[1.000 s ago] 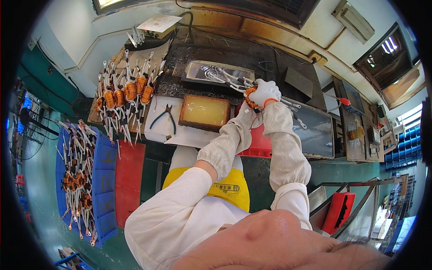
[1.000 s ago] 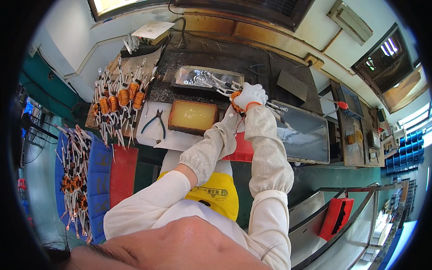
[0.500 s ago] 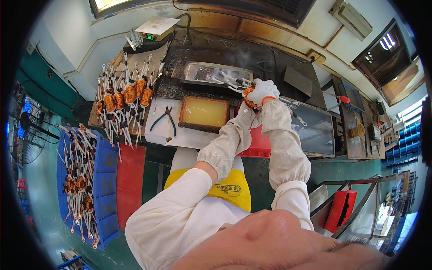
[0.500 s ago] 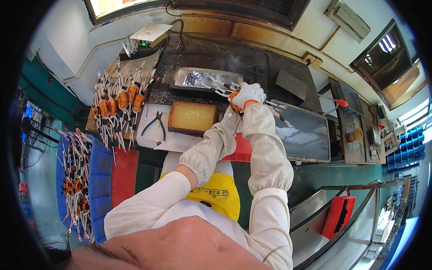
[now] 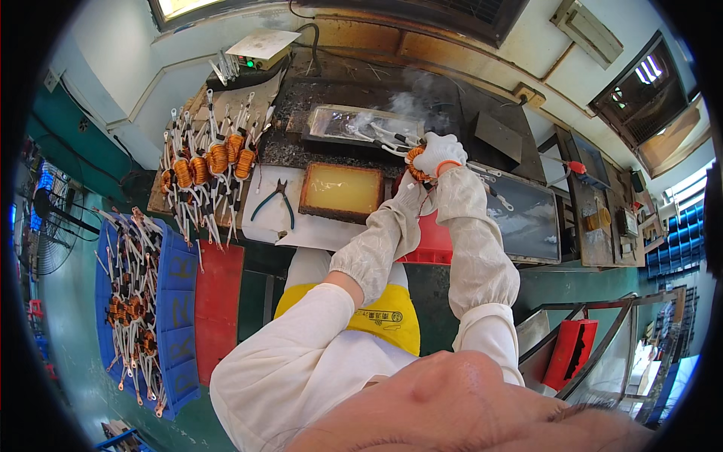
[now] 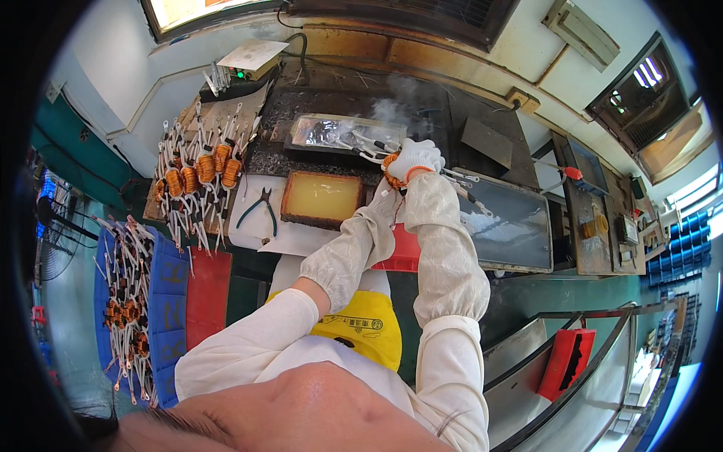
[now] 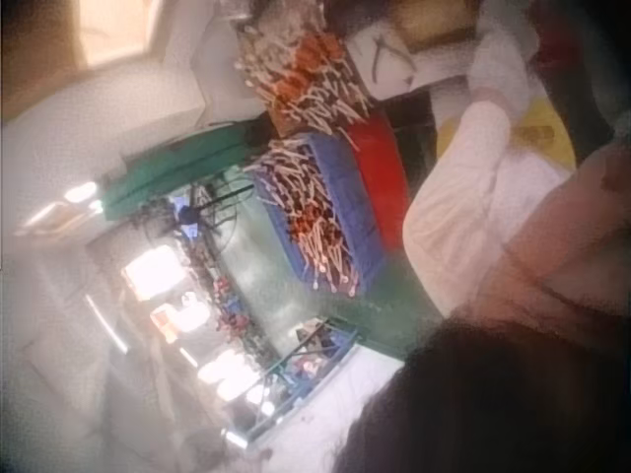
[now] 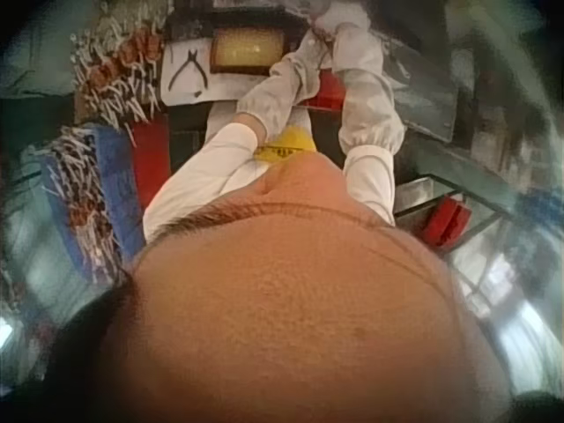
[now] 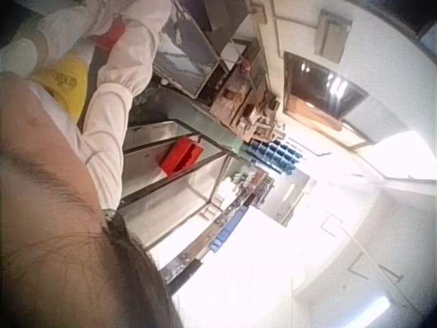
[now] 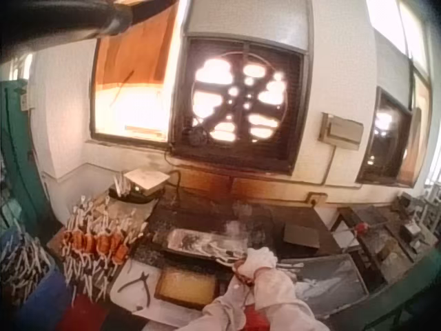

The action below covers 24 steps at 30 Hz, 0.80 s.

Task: Dipping copper wire transformer coils into a liquid bath, likely for tinning or soldering terminals.

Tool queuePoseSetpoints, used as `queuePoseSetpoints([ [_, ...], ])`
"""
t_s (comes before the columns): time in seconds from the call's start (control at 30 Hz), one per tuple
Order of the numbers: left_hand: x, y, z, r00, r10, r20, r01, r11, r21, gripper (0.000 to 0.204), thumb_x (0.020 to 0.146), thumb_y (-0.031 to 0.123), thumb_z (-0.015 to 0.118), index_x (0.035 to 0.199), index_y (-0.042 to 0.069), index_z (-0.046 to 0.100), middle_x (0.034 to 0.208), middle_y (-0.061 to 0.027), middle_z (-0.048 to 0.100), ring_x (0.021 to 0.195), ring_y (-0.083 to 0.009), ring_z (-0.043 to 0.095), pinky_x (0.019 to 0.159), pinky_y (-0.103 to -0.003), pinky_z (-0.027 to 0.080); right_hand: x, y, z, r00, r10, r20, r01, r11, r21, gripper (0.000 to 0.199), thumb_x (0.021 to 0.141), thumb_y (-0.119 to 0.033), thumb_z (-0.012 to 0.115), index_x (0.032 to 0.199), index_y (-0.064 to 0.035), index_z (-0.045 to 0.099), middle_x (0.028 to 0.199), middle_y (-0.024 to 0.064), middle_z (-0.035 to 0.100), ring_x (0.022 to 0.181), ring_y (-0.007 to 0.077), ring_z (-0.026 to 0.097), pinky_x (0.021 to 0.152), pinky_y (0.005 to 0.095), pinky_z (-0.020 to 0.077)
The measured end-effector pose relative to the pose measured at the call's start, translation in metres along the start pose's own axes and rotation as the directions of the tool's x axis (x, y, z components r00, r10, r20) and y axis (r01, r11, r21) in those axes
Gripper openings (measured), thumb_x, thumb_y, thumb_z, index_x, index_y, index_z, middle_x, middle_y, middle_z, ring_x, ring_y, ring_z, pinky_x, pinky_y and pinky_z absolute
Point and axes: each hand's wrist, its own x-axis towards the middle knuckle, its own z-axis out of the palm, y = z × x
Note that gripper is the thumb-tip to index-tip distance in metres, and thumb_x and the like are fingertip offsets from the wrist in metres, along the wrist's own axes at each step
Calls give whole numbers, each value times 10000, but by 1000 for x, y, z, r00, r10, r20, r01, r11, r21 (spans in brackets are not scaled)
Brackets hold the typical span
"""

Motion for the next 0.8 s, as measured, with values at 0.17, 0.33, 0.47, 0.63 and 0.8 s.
queuePoseSetpoints([
  [0.17, -2, 4, -3, 1000, 8, -19, -8, 1000, 15, 254, 1059, 358, 456, 1039, 139, 582, 941, -59, 606, 919, -257, 619, 894, -453, 524, -4, -3, -4, 1000, 3, 6, -2, 1000, -7, 664, 751, -431, 737, 1370, -237, 596, 1331, 227, 567, 1219, 383, 593, 991, 467, 501],
  [0.33, -7, 0, -9, 999, 3, -39, -2, 999, 32, 265, 1057, 366, 466, 998, 145, 599, 893, -53, 613, 886, -257, 624, 877, -456, 528, -5, -1, -4, 1000, 12, 12, -12, 1000, 12, 669, 751, -435, 742, 1373, -242, 593, 1334, 223, 562, 1223, 383, 588, 999, 466, 495],
  [0.47, 0, -1, -6, 998, 4, -55, -2, 999, 46, 278, 1055, 372, 473, 966, 149, 612, 854, -48, 618, 859, -257, 629, 863, -459, 532, -4, -1, -3, 1000, 8, 4, -8, 1000, 8, 672, 751, -447, 743, 1374, -246, 592, 1333, 221, 562, 1220, 384, 589, 1000, 467, 493],
  [0.63, 5, 0, -8, 997, 12, -73, -8, 998, 58, 293, 1052, 379, 481, 934, 154, 626, 816, -43, 623, 832, -257, 633, 849, -461, 535, -5, -4, -4, 1000, -3, -2, 3, 1000, 12, 687, 744, -478, 750, 1372, -248, 593, 1334, 223, 562, 1220, 386, 588, 997, 469, 494],
  [0.8, -1, 1, -2, 997, 66, -30, -59, 980, 189, 260, 1060, 362, 456, 1022, 141, 588, 920, -56, 609, 906, -260, 620, 887, -452, 525, -1, 0, 1, 1000, -4, -12, 4, 1000, 13, 685, 744, -525, 740, 1344, -220, 613, 1330, 225, 563, 1225, 397, 575, 988, 489, 487],
])
